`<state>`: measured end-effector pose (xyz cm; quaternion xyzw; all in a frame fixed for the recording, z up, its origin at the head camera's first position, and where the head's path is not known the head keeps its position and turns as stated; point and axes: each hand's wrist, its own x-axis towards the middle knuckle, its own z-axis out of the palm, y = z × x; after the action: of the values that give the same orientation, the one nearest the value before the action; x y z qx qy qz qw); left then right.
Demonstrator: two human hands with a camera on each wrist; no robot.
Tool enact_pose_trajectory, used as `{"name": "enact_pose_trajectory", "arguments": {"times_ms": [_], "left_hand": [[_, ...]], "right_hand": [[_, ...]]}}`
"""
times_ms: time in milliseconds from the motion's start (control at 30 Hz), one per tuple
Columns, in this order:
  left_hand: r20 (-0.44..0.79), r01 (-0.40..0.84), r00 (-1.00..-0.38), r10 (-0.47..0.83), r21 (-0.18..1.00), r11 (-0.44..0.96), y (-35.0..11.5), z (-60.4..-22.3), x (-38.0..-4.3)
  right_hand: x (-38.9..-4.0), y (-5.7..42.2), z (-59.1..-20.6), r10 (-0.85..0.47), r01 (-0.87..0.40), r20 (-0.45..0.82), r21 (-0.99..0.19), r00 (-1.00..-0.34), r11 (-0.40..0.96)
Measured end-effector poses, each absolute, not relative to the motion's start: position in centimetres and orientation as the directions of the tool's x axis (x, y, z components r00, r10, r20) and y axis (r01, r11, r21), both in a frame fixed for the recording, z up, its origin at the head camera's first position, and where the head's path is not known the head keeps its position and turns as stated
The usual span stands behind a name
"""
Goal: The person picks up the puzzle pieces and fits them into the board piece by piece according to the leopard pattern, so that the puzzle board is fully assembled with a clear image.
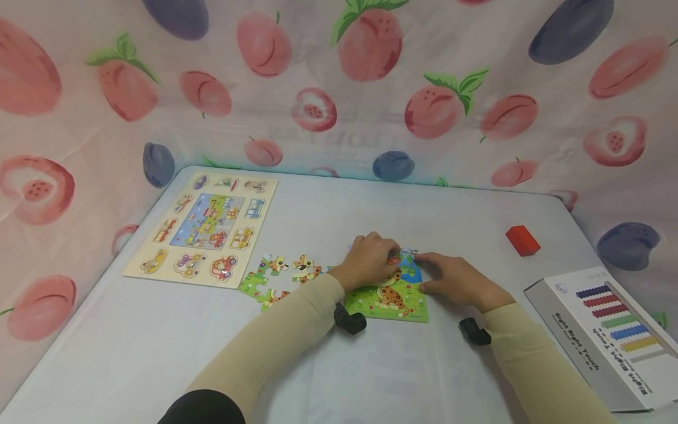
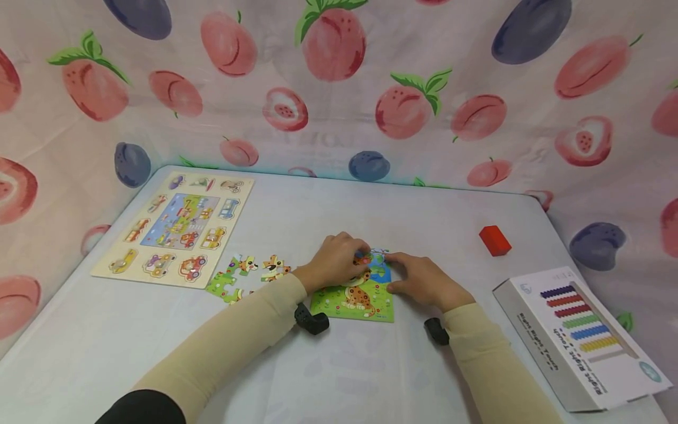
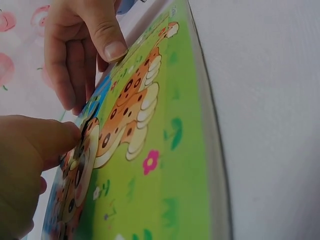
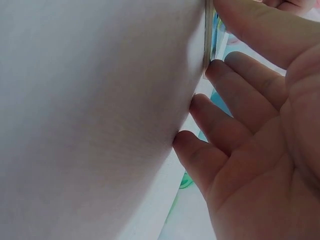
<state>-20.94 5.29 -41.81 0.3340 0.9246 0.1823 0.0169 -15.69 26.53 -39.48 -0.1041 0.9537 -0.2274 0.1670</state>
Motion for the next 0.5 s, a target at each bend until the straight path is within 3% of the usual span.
{"name": "enact_pose_trajectory", "arguments": {"times_ms": [500], "left_hand": [[0.079, 0.613, -0.777, 0.624, 0.317, 0.723, 4.67, -41.79, -20.96]], "right_hand": [[-15.55, 26.51, -39.47, -0.280, -0.128, -0.266, -0.474, -0.922, 0.871]]}}
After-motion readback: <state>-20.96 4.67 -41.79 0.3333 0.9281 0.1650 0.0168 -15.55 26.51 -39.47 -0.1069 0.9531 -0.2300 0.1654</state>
